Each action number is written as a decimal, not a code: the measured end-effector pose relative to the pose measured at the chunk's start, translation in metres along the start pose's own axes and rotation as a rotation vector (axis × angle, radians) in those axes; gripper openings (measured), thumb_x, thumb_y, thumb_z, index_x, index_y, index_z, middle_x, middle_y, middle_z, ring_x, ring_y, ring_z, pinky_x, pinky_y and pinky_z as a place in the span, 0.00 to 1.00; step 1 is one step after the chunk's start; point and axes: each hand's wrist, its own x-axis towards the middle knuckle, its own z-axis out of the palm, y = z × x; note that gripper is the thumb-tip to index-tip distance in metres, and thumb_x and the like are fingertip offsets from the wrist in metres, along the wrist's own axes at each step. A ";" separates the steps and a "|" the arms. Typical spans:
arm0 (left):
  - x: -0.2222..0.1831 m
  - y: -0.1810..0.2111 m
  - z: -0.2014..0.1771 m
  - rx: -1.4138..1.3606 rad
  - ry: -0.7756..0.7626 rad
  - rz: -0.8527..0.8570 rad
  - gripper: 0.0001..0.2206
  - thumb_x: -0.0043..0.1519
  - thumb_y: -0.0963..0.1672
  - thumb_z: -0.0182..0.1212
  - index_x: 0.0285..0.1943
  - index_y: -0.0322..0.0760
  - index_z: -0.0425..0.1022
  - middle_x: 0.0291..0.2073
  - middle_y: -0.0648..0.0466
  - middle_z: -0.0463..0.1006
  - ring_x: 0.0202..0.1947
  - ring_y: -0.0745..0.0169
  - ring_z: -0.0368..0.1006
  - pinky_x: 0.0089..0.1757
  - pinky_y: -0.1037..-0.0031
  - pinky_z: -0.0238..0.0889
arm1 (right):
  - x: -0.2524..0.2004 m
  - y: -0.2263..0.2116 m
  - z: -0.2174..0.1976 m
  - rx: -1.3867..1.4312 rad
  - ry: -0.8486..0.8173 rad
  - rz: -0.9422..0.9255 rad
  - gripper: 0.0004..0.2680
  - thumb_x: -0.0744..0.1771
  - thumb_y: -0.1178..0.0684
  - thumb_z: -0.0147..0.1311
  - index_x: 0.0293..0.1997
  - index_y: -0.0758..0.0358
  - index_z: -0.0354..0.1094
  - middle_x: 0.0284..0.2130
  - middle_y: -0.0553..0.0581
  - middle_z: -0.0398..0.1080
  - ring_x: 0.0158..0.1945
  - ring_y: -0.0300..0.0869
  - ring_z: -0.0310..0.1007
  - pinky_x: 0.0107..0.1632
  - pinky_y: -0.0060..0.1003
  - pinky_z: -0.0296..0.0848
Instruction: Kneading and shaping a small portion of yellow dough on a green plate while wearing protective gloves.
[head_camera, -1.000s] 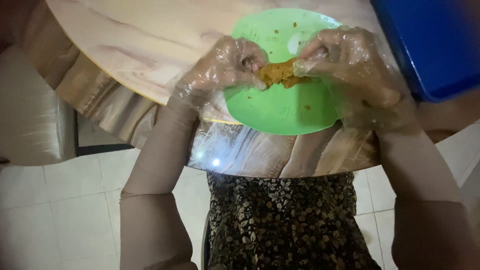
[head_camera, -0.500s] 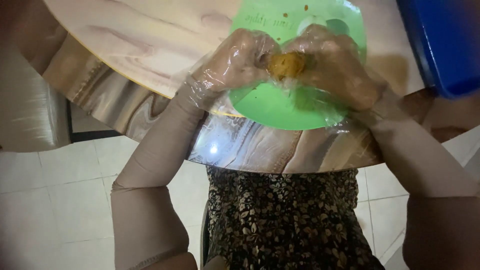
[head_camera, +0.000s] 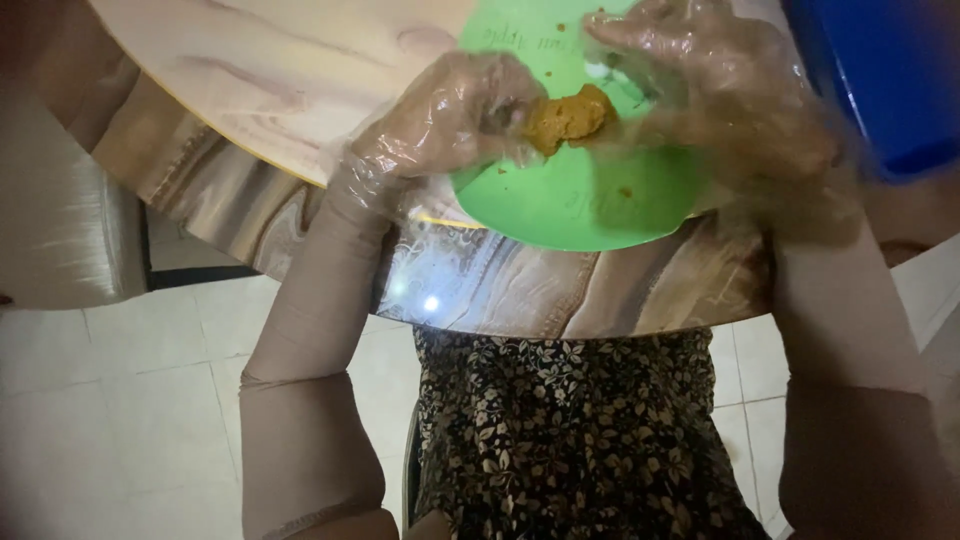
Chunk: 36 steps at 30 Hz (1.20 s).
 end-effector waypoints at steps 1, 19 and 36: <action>0.001 0.006 -0.001 0.006 0.056 0.068 0.15 0.58 0.41 0.77 0.47 0.34 0.73 0.36 0.52 0.72 0.30 0.64 0.68 0.31 0.76 0.63 | 0.003 -0.005 0.005 -0.740 0.040 0.148 0.32 0.63 0.52 0.65 0.76 0.60 0.52 0.70 0.68 0.50 0.61 0.60 0.66 0.65 0.54 0.68; 0.011 0.010 0.031 -0.173 0.250 -0.042 0.09 0.54 0.36 0.62 0.39 0.34 0.67 0.31 0.54 0.70 0.28 0.66 0.67 0.27 0.81 0.61 | 0.022 0.022 0.026 -0.921 0.287 0.278 0.11 0.72 0.62 0.52 0.62 0.64 0.67 0.42 0.59 0.61 0.42 0.44 0.63 0.45 0.36 0.61; 0.016 0.014 0.015 -0.133 0.166 -0.204 0.13 0.56 0.47 0.74 0.45 0.38 0.81 0.34 0.54 0.85 0.28 0.71 0.81 0.32 0.85 0.76 | 0.051 -0.009 0.031 -0.805 0.319 0.378 0.12 0.67 0.55 0.58 0.54 0.71 0.69 0.49 0.68 0.75 0.49 0.49 0.79 0.51 0.37 0.79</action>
